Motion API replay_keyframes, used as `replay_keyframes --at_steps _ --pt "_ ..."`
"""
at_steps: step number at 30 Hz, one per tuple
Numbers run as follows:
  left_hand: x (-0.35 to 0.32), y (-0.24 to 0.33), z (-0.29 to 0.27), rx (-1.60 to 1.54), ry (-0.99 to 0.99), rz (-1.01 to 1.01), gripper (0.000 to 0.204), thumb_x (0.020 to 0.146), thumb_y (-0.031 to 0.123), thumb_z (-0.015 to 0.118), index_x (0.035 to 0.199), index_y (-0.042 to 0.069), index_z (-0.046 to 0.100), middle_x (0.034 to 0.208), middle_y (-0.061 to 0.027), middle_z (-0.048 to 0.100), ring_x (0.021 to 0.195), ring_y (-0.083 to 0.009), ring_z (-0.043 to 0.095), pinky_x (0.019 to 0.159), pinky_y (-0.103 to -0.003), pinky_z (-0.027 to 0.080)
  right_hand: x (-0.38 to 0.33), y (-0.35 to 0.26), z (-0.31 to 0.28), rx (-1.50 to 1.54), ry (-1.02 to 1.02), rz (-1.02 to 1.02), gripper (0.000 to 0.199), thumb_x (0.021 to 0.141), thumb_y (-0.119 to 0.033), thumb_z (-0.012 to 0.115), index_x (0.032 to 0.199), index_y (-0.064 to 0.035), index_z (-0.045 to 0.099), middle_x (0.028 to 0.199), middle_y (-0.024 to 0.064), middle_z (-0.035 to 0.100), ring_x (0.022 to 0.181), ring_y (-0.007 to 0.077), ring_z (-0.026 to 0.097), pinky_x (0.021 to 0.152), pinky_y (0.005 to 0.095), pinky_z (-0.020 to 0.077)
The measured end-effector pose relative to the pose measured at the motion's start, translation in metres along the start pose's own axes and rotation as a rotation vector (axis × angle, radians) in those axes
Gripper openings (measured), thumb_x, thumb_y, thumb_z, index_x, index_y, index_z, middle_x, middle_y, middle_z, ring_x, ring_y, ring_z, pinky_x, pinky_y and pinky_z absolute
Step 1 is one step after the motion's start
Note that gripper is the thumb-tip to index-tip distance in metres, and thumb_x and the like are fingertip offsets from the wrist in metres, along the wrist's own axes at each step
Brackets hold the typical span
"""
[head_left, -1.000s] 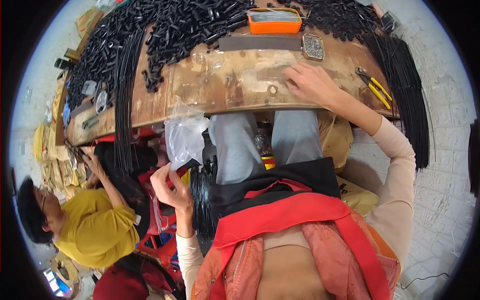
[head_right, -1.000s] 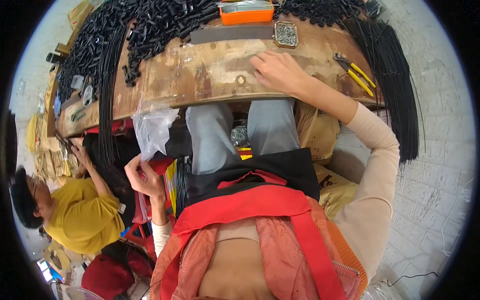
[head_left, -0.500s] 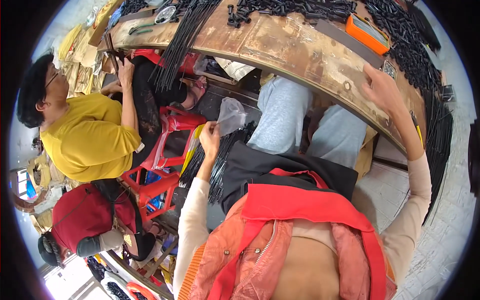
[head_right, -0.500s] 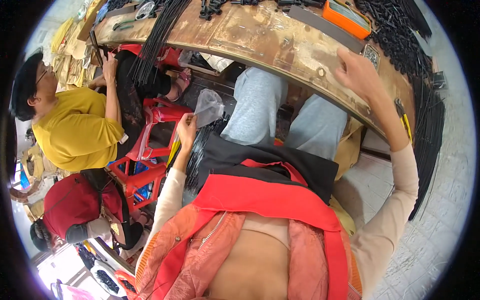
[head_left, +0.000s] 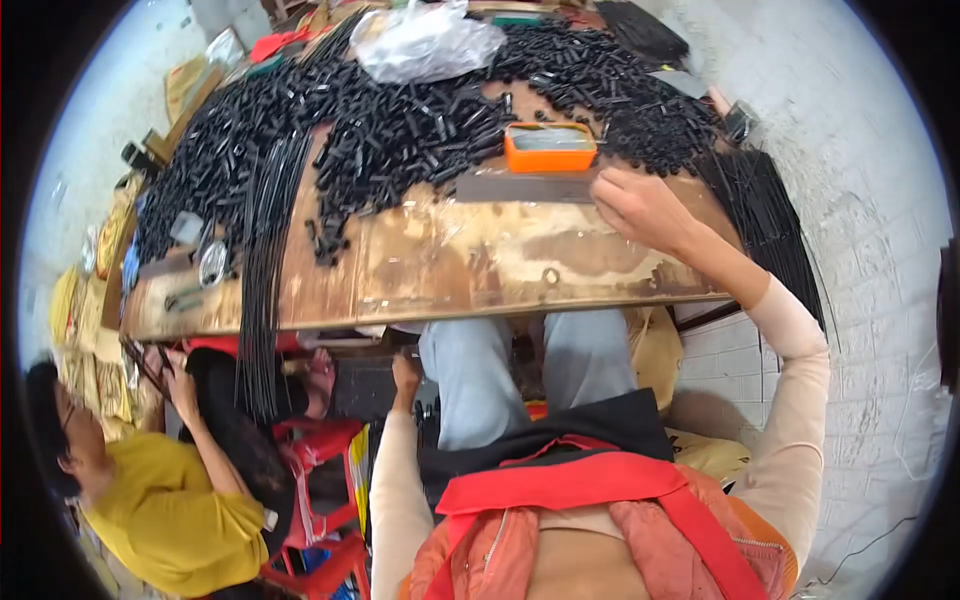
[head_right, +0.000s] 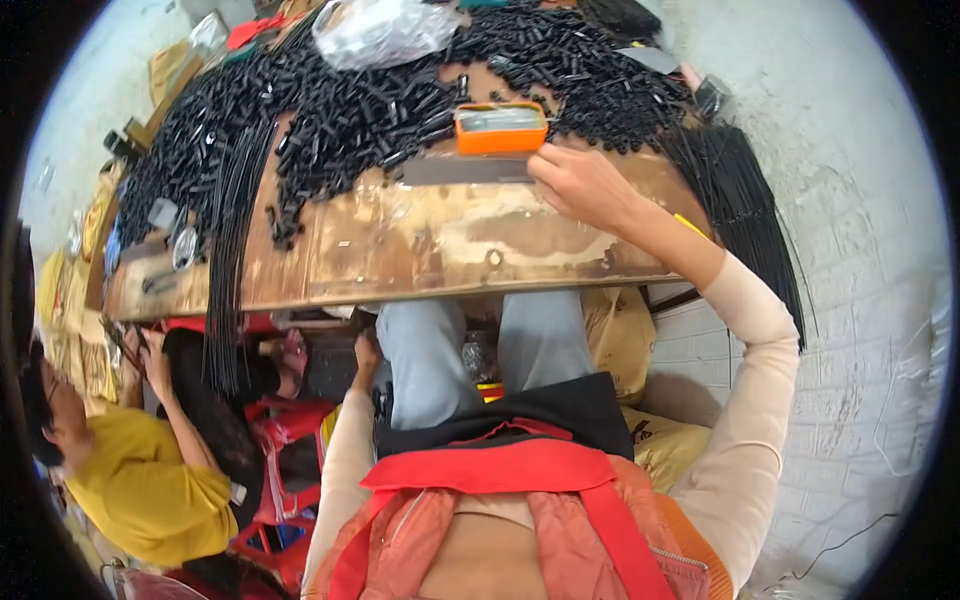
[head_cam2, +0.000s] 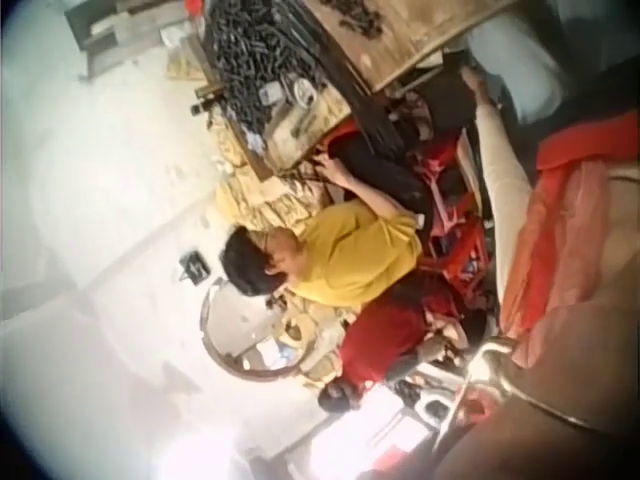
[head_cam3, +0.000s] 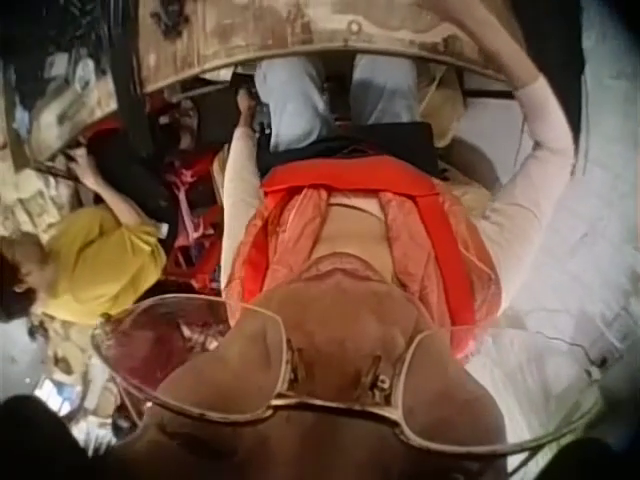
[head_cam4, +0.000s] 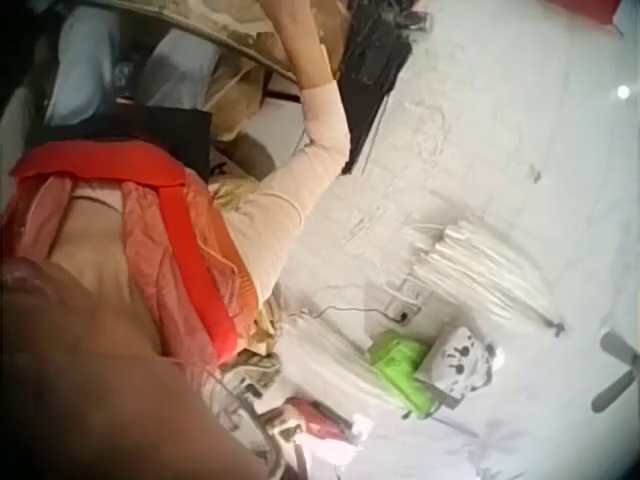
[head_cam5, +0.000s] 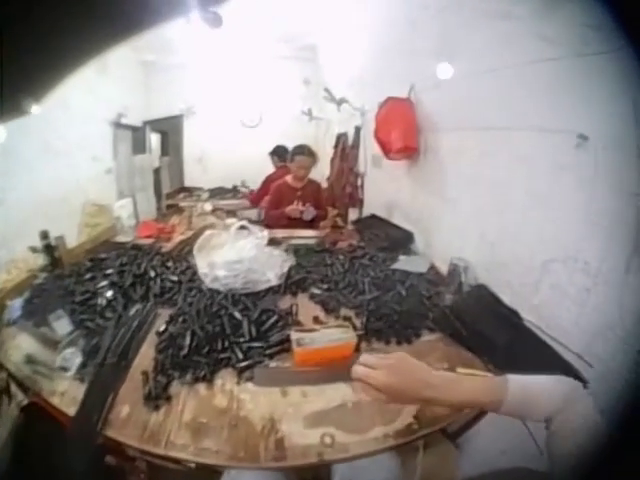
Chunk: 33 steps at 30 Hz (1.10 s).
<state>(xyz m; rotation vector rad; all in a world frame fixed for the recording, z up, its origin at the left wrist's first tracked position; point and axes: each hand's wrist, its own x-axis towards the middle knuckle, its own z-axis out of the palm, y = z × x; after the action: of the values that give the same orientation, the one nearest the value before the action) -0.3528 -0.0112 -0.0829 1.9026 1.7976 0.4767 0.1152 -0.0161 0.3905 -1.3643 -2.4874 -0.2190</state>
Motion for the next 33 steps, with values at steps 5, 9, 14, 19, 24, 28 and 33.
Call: replay_keyframes --at_steps 5,9,14,19,24,28,33 --pt "-0.036 0.083 -0.041 -0.153 -0.238 0.068 0.023 0.083 0.016 0.056 0.098 0.002 0.066 0.092 -0.0242 0.066 0.089 -0.0417 0.064 0.072 -0.047 0.051 0.035 0.081 0.009 -0.006 0.174 0.057 0.011 0.085 -0.009 0.059 0.090 -0.0024 0.053 0.084 0.0135 0.053 0.076 0.0335 0.059 0.063 0.0410 0.0485" --pt "-0.067 0.023 -0.076 -0.311 -0.192 -0.132 0.022 0.083 0.015 0.064 0.102 0.006 0.069 0.092 -0.0158 0.071 0.087 -0.0301 0.070 0.075 -0.037 0.054 0.068 0.113 0.043 -0.081 0.077 0.040 0.014 0.087 -0.012 0.060 0.096 -0.0017 0.057 0.087 0.0120 0.056 0.082 0.0317 0.060 0.071 0.0393 0.0502" --pt "-0.088 0.014 -0.106 -0.162 -0.081 -0.107 0.021 0.084 0.012 0.062 0.103 0.005 0.068 0.094 -0.0166 0.070 0.086 -0.0267 0.070 0.074 -0.035 0.054 0.036 0.140 0.037 0.048 0.035 0.212 0.045 0.082 -0.020 0.068 0.124 -0.0069 0.057 0.117 0.0111 0.057 0.116 0.0288 0.050 0.098 0.0381 0.0436" --pt "-0.092 0.087 -0.096 -0.319 -0.256 -0.175 0.022 0.083 0.008 0.059 0.101 -0.001 0.067 0.093 -0.0223 0.069 0.088 -0.0329 0.069 0.074 -0.035 0.053 0.017 0.164 0.047 0.243 -0.062 0.286 0.088 0.069 -0.035 0.080 0.141 -0.0047 0.040 0.143 0.0176 0.041 0.133 0.0307 0.036 0.113 0.0394 0.0294" --pt "-0.082 0.103 -0.068 -0.268 -0.229 0.099 0.020 0.083 0.005 0.053 0.097 -0.004 0.065 0.092 -0.0291 0.064 0.091 -0.0405 0.065 0.072 -0.041 0.051 0.046 0.170 0.056 0.333 -0.251 0.274 0.081 0.066 -0.039 0.081 0.130 0.0014 0.051 0.122 0.0175 0.055 0.120 0.0303 0.047 0.102 0.0392 0.0384" --pt "-0.081 0.094 -0.064 -0.292 -0.204 0.006 0.019 0.084 0.004 0.048 0.094 -0.005 0.063 0.090 -0.0322 0.060 0.092 -0.0476 0.059 0.069 -0.050 0.047 0.057 0.162 0.062 0.360 -0.150 0.130 0.077 0.066 -0.041 0.080 0.125 0.0012 0.055 0.113 0.0168 0.056 0.109 0.0308 0.053 0.096 0.0395 0.0419" --pt "-0.083 0.090 -0.061 -0.221 -0.209 0.043 0.024 0.085 0.009 0.051 0.104 0.001 0.063 0.096 -0.0274 0.063 0.097 -0.0449 0.061 0.077 -0.047 0.050 0.046 0.169 0.063 0.275 -0.124 0.183 0.074 0.068 -0.042 0.078 0.124 0.0016 0.056 0.114 0.0178 0.056 0.110 0.0310 0.052 0.097 0.0393 0.0416"
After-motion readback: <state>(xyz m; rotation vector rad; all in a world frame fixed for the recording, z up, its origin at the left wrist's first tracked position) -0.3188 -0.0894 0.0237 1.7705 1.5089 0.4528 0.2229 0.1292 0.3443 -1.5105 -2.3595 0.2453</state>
